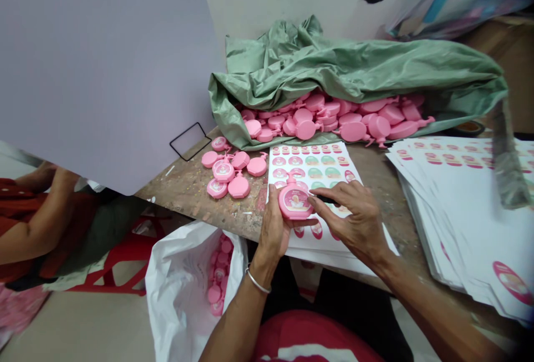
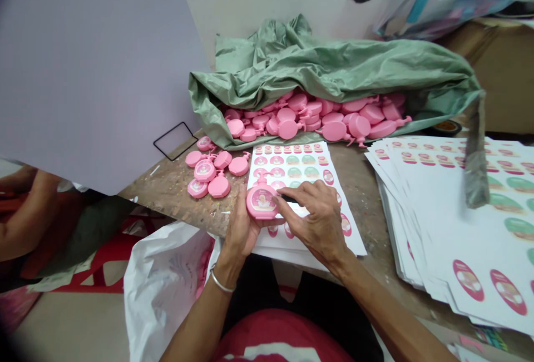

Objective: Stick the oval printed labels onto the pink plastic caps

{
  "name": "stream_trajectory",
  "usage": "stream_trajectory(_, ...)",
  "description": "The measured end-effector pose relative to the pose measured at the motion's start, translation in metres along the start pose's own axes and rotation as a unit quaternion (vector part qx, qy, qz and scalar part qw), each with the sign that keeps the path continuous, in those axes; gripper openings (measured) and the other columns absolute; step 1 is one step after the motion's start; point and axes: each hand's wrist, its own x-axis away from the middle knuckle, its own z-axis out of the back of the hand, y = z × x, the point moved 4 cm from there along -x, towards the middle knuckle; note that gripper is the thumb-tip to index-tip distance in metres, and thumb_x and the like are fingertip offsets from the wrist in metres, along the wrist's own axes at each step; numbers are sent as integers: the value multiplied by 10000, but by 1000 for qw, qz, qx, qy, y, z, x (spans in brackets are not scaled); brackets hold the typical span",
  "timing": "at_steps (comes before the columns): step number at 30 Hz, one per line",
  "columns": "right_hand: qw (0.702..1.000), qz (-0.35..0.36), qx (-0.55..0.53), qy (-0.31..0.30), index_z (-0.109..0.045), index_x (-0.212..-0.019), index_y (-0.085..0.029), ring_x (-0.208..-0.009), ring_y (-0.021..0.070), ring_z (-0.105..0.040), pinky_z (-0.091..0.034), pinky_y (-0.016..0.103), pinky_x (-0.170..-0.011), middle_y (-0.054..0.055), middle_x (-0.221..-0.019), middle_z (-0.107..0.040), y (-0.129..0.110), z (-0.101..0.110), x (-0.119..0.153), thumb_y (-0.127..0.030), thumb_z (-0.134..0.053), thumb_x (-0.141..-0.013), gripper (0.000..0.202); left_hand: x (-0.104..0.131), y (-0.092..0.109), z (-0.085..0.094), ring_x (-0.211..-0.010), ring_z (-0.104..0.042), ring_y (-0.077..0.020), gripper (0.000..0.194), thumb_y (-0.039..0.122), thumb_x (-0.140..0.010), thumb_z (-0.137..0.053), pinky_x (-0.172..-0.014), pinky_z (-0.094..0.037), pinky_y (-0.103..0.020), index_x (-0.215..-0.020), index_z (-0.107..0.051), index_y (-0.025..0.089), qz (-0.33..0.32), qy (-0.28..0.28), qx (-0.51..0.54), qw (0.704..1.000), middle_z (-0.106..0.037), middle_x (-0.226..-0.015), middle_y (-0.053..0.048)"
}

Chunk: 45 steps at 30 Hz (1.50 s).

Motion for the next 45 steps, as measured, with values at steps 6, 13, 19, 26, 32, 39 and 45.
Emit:
stream_trajectory(6, 1000, 14, 9, 6, -746, -872, -201, -652, 165, -504, -369, 323, -666, 20, -632, -619, -2, -1, 0, -339, -648, -850, 171, 5, 4, -7, -932, -676, -248, 494, 554, -867, -554, -719, -613, -383, -1167, -623, 167, -6, -39, -20, 999, -679, -1107, -113)
stream_trajectory(13, 990, 28, 137, -15, -734, -964, -210, -735, 206, -561, -362, 383, -749, 50, -721, -660, 15, 3, -2, -348, -603, -882, 207, 8, 10, -4, -763, -658, -172, 394, 325, -746, -749, -628, -604, -306, -1054, -590, 137, -22, -51, -73, 996, -643, -929, -70)
stream_trajectory(19, 988, -116, -80, -60, -525, -1295, -206, -1008, 247, -635, -496, 381, -829, 111, -1184, -643, 30, -20, -5, -497, -716, -746, 650, 15, 5, -13, -708, -657, -175, 424, 307, -693, -776, -619, -575, -288, -1048, -594, 161, -8, -81, -153, 985, -663, -882, -58)
stream_trajectory(26, 967, -241, 85, -22, -632, -1106, -167, -954, 242, -655, -500, 386, -818, 131, -1054, -699, 130, -1, -43, -482, -600, -828, 421, -18, 44, 49, -828, -656, -275, 439, 531, -761, -651, -750, -542, -388, -1015, -638, 173, -115, 113, -359, 919, -708, -916, -108)
stream_trajectory(32, 906, -347, 236, 46, -673, -903, -65, -844, 335, -653, -446, 425, -654, 250, -855, -675, 210, 30, -78, -406, -648, -764, 369, -38, 99, 71, -1233, -480, -368, 512, 532, -837, -562, -1042, -352, -538, -1156, -595, 133, -408, 299, -593, 626, -554, -1289, -186)
stream_trajectory(39, 932, -290, 216, -7, -686, -669, -144, -597, 214, -582, -371, 341, -558, 93, -569, -582, 188, 45, -75, -418, -616, -777, 303, -13, 66, 30, -1270, -460, -300, 293, 255, -891, -551, -1084, -351, -500, -1175, -585, 193, -465, 127, -579, 657, -543, -1291, -166)
stream_trajectory(45, 875, -91, -142, -454, -706, -725, -184, -555, 113, -497, -376, 244, -533, -22, -604, -596, 86, 30, -45, -388, -575, -826, 263, -6, 31, -12, -1218, -518, -315, 550, 305, -703, -774, -1053, -385, -445, -1227, -626, 232, -229, -169, -483, 828, -611, -1251, -112)
